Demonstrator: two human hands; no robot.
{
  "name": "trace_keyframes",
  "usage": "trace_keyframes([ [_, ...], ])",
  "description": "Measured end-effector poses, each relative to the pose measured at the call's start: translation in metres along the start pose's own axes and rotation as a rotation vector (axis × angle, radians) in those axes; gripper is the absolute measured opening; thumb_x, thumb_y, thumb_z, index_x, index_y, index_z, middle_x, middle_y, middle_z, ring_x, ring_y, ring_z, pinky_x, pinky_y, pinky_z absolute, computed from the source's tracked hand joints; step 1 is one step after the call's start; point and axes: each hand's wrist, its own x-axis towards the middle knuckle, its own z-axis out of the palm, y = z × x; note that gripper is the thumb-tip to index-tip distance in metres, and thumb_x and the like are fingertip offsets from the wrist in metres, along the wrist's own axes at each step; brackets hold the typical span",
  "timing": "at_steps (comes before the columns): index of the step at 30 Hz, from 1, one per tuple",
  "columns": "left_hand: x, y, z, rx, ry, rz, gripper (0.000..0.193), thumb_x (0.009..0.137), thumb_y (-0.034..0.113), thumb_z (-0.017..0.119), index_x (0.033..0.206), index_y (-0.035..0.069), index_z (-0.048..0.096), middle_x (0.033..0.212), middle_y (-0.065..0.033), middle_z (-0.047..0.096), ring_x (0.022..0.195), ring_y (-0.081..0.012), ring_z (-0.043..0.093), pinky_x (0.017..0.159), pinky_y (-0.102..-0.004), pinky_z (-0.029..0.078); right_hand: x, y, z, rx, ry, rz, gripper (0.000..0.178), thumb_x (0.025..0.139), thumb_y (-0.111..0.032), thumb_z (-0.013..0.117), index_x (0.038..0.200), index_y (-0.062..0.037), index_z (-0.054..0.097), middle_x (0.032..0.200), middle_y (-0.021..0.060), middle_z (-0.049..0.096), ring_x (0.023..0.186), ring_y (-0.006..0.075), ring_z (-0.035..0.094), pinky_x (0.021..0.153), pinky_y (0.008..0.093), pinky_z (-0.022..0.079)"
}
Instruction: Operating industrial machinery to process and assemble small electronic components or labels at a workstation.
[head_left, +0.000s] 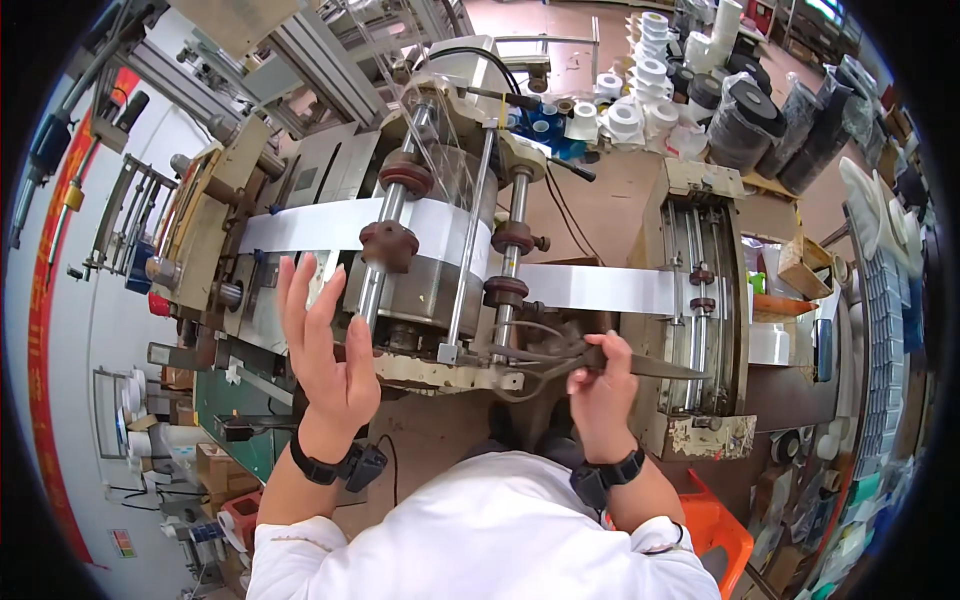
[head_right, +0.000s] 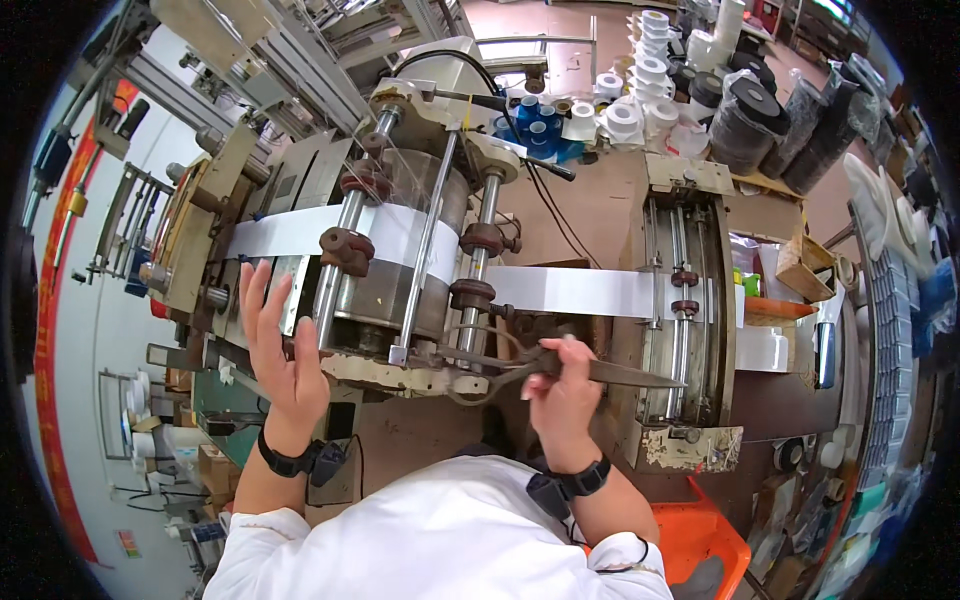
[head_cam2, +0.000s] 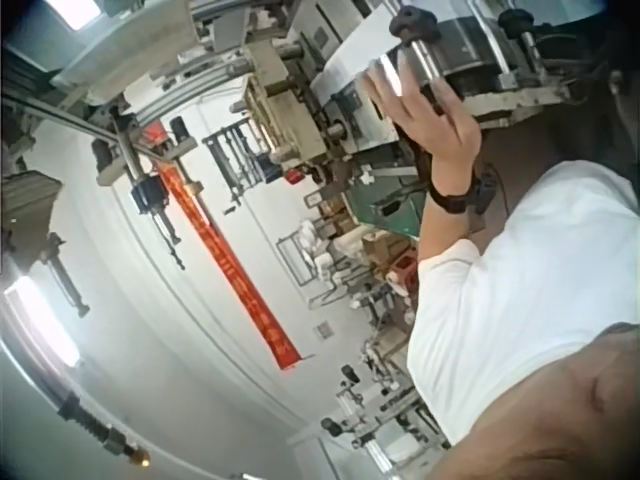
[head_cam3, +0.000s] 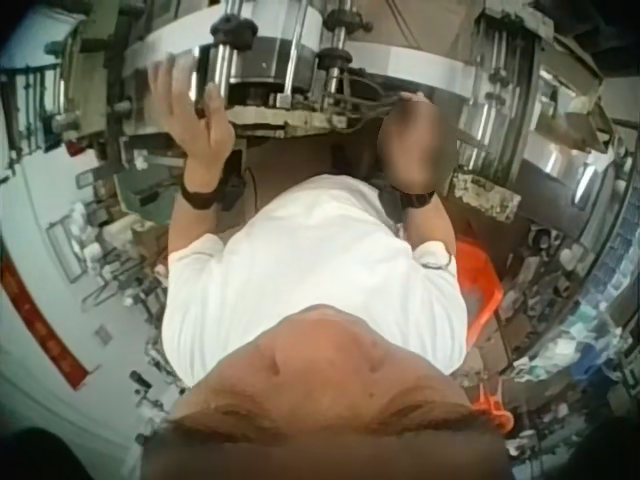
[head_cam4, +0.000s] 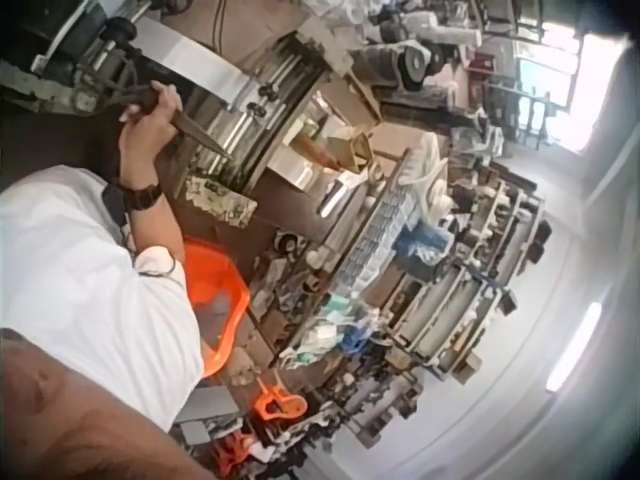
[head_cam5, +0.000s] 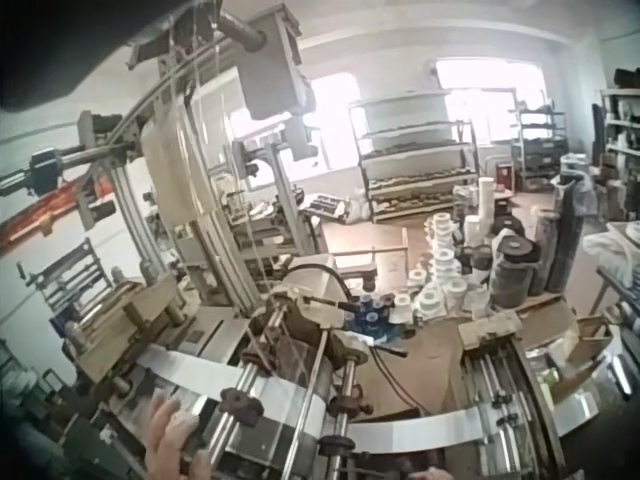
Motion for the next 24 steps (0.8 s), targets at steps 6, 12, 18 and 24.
trace_keyframes([
  [6, -0.004, -0.003, -0.005, -0.062, 0.007, 0.004, 0.039, 0.083, -0.001, 0.055, 0.121, -0.005, 0.060, 0.133, -0.0226, 0.055, 0.134, -0.0463, 0.042, 0.111, -0.0520, 0.031, 0.001, 0.002, -0.006, -0.054, 0.026, -0.056, 0.019, 0.096, -0.024, 0.055, 0.100, -0.0056, 0.059, 0.091, 0.0070, 0.066, 0.045, 0.0141, 0.052, 0.038, 0.0299, 0.046],
  [12, -0.004, -0.008, -0.006, -0.222, -0.003, 0.071, 0.029, 0.077, -0.008, 0.056, 0.102, -0.001, 0.068, 0.115, -0.0193, 0.066, 0.124, -0.0433, 0.054, 0.105, -0.0474, 0.042, -0.010, 0.012, 0.000, -0.113, 0.012, -0.043, 0.023, 0.097, -0.027, 0.055, 0.099, -0.0054, 0.060, 0.085, 0.0053, 0.064, 0.045, 0.0133, 0.051, 0.039, 0.0283, 0.043],
  [18, -0.008, -0.023, -0.008, -0.198, 0.002, 0.050, 0.027, 0.071, 0.001, 0.059, 0.097, 0.000, 0.069, 0.113, -0.0176, 0.067, 0.122, -0.0425, 0.054, 0.108, -0.0541, 0.036, -0.019, 0.001, 0.005, -0.133, 0.075, -0.117, 0.023, 0.096, -0.028, 0.056, 0.096, -0.0068, 0.064, 0.071, 0.0041, 0.057, 0.049, 0.0122, 0.050, 0.041, 0.0267, 0.041],
  [24, -0.009, -0.026, -0.008, -0.199, 0.031, 0.025, 0.027, 0.071, 0.005, 0.060, 0.096, 0.001, 0.070, 0.115, -0.0173, 0.067, 0.124, -0.0421, 0.054, 0.111, -0.0548, 0.032, -0.032, 0.023, 0.013, -0.097, 0.069, -0.052, 0.026, 0.096, -0.030, 0.057, 0.093, -0.0053, 0.063, 0.068, 0.0029, 0.054, 0.048, 0.0124, 0.050, 0.040, 0.0265, 0.040],
])
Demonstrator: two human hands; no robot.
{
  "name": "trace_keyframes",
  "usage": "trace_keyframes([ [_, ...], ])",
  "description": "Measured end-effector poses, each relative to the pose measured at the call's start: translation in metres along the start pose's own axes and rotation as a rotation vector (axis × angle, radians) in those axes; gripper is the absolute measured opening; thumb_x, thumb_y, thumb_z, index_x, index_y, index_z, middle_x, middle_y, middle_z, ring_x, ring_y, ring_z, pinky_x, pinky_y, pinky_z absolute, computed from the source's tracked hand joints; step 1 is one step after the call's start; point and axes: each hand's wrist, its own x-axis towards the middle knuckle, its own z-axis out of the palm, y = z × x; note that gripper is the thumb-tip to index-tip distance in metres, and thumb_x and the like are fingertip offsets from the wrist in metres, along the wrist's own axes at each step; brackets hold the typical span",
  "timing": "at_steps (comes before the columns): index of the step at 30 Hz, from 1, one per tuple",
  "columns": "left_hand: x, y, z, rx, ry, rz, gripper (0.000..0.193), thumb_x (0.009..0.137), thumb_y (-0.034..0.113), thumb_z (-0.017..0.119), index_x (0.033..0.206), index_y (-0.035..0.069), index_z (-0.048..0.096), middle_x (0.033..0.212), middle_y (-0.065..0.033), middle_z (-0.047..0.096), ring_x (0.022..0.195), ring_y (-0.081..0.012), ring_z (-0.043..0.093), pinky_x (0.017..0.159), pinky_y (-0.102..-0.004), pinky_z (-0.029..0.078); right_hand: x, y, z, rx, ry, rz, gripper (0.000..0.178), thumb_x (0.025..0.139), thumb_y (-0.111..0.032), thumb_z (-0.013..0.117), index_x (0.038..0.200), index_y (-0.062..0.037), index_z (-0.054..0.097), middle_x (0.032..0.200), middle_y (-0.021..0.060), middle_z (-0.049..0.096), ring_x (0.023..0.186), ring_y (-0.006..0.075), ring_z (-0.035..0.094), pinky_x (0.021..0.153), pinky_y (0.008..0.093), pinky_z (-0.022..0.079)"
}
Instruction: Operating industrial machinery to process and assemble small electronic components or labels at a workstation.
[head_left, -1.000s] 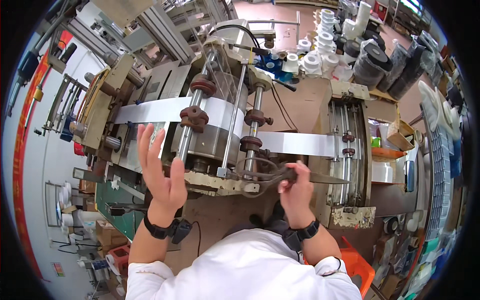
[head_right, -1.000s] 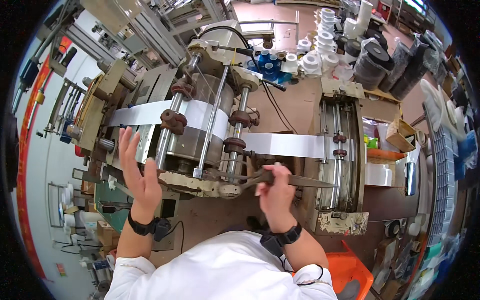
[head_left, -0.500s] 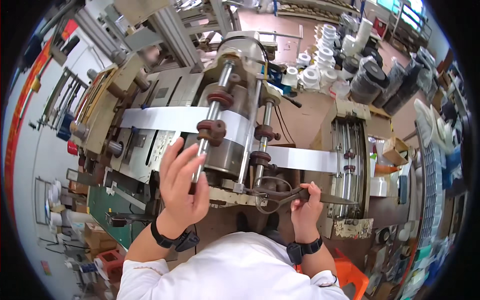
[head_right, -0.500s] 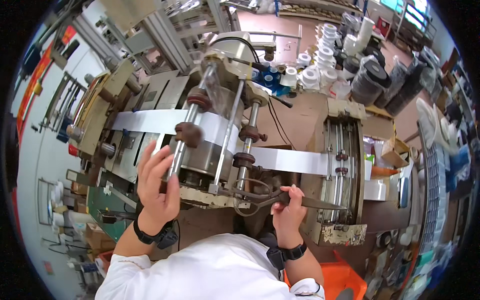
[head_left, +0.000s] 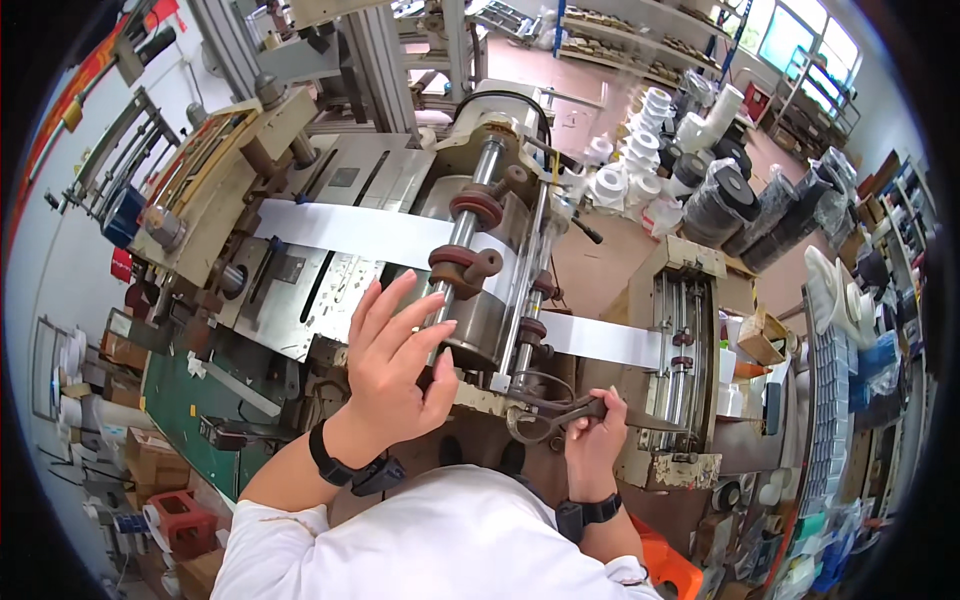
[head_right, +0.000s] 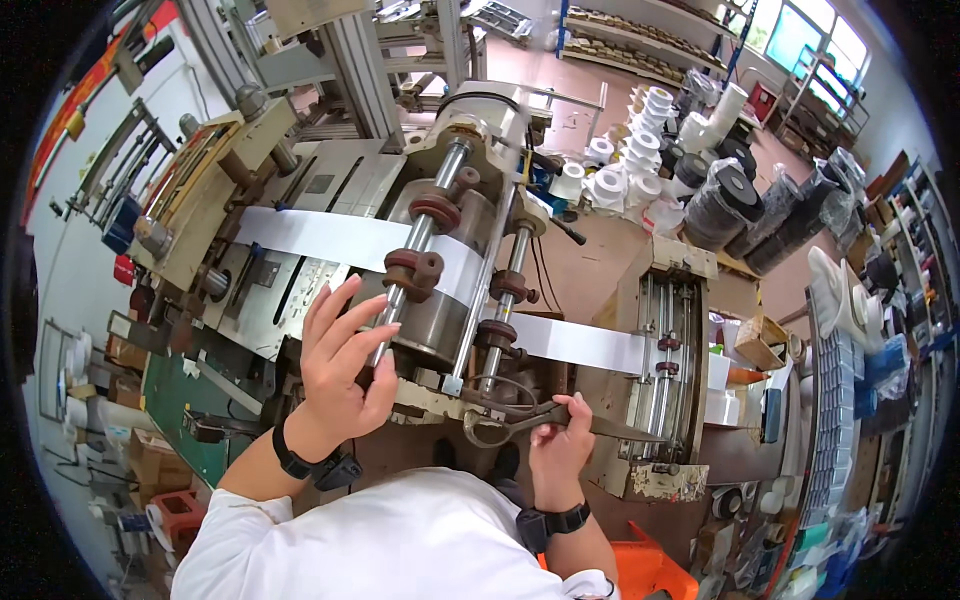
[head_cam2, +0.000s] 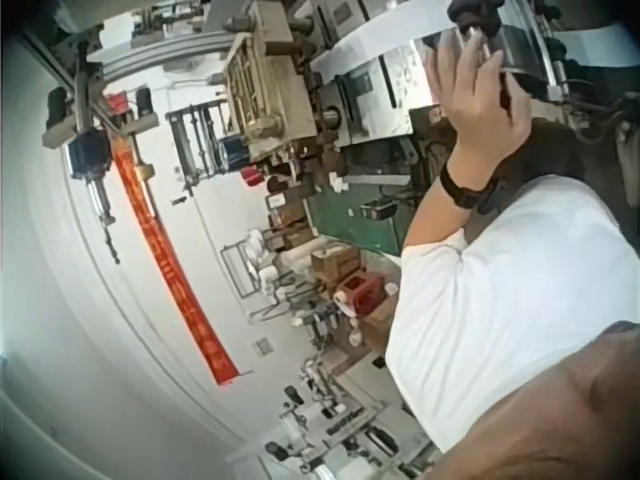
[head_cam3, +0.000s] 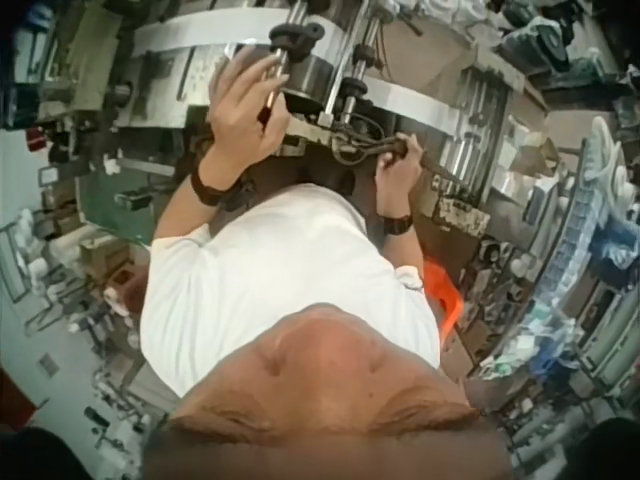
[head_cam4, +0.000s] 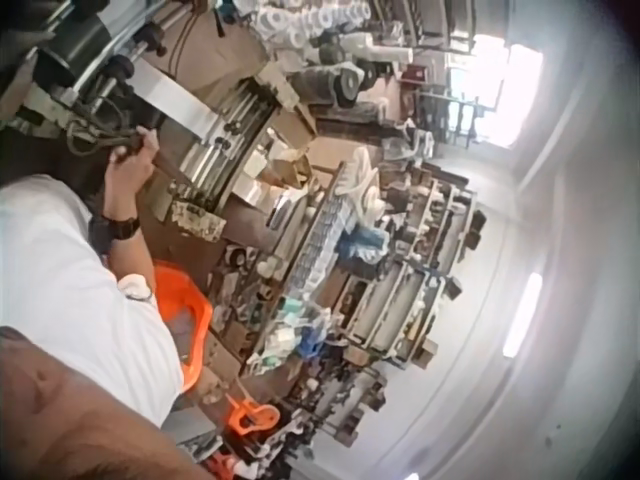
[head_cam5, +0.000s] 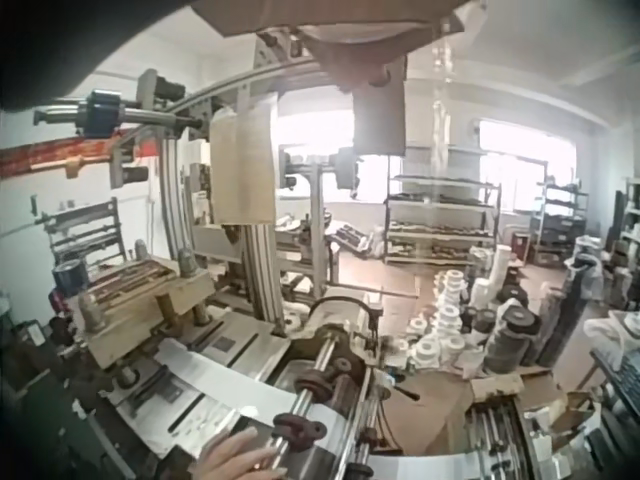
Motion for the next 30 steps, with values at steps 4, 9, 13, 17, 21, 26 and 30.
trace_keyframes([
  [4, 0.002, -0.001, 0.003, -0.024, 0.011, -0.002, 0.025, 0.070, 0.005, 0.060, 0.093, 0.002, 0.070, 0.115, -0.0162, 0.068, 0.125, -0.0405, 0.054, 0.112, -0.0538, 0.032, 0.010, -0.015, -0.005, 0.013, 0.043, -0.037, 0.027, 0.098, -0.031, 0.054, 0.092, -0.0058, 0.062, 0.067, 0.0034, 0.053, 0.048, 0.0121, 0.050, 0.040, 0.0258, 0.040],
  [9, -0.003, -0.005, 0.008, -0.052, 0.040, 0.009, 0.023, 0.069, 0.007, 0.063, 0.091, 0.003, 0.070, 0.116, -0.0145, 0.067, 0.124, -0.0375, 0.055, 0.112, -0.0538, 0.031, 0.008, -0.003, 0.009, 0.068, 0.044, -0.060, 0.025, 0.098, -0.030, 0.054, 0.093, -0.0064, 0.062, 0.067, 0.0026, 0.054, 0.048, 0.0118, 0.049, 0.041, 0.0218, 0.039],
  [13, -0.006, -0.007, 0.005, -0.063, 0.041, -0.005, 0.023, 0.069, 0.006, 0.064, 0.091, 0.003, 0.070, 0.116, -0.0144, 0.067, 0.124, -0.0374, 0.054, 0.112, -0.0539, 0.031, -0.003, -0.007, 0.013, 0.034, 0.014, -0.069, 0.026, 0.098, -0.031, 0.055, 0.093, -0.0069, 0.062, 0.068, 0.0021, 0.055, 0.049, 0.0116, 0.050, 0.042, 0.0226, 0.039],
  [17, -0.004, -0.007, 0.004, -0.076, 0.055, -0.007, 0.023, 0.069, 0.006, 0.063, 0.091, 0.003, 0.070, 0.115, -0.0140, 0.068, 0.124, -0.0380, 0.055, 0.112, -0.0533, 0.032, 0.015, -0.024, -0.016, 0.013, 0.024, -0.166, 0.027, 0.098, -0.033, 0.053, 0.093, -0.0073, 0.062, 0.067, 0.0007, 0.054, 0.049, 0.0108, 0.051, 0.041, 0.0234, 0.040],
  [21, -0.004, -0.008, 0.007, -0.083, 0.059, 0.002, 0.024, 0.069, 0.005, 0.061, 0.091, 0.003, 0.071, 0.115, -0.0136, 0.069, 0.123, -0.0388, 0.056, 0.112, -0.0527, 0.032, -0.007, -0.003, 0.016, -0.013, 0.038, -0.060, 0.028, 0.099, -0.034, 0.053, 0.095, -0.0074, 0.061, 0.067, 0.0004, 0.053, 0.047, 0.0110, 0.051, 0.040, 0.0237, 0.039],
  [26, -0.006, -0.010, 0.004, -0.088, 0.068, 0.003, 0.024, 0.069, 0.005, 0.061, 0.091, 0.004, 0.070, 0.116, -0.0133, 0.068, 0.123, -0.0384, 0.056, 0.111, -0.0525, 0.033, 0.006, -0.019, -0.006, -0.062, 0.050, -0.137, 0.026, 0.098, -0.033, 0.054, 0.093, -0.0085, 0.060, 0.068, 0.0000, 0.053, 0.047, 0.0103, 0.049, 0.039, 0.0235, 0.038],
  [30, -0.004, -0.008, 0.006, -0.095, 0.073, 0.004, 0.024, 0.069, 0.005, 0.061, 0.091, 0.004, 0.071, 0.116, -0.0132, 0.069, 0.122, -0.0383, 0.057, 0.111, -0.0523, 0.033, 0.007, -0.026, -0.004, -0.035, 0.067, -0.179, 0.024, 0.098, -0.032, 0.055, 0.091, -0.0094, 0.059, 0.069, -0.0002, 0.054, 0.047, 0.0098, 0.049, 0.040, 0.0226, 0.038],
])
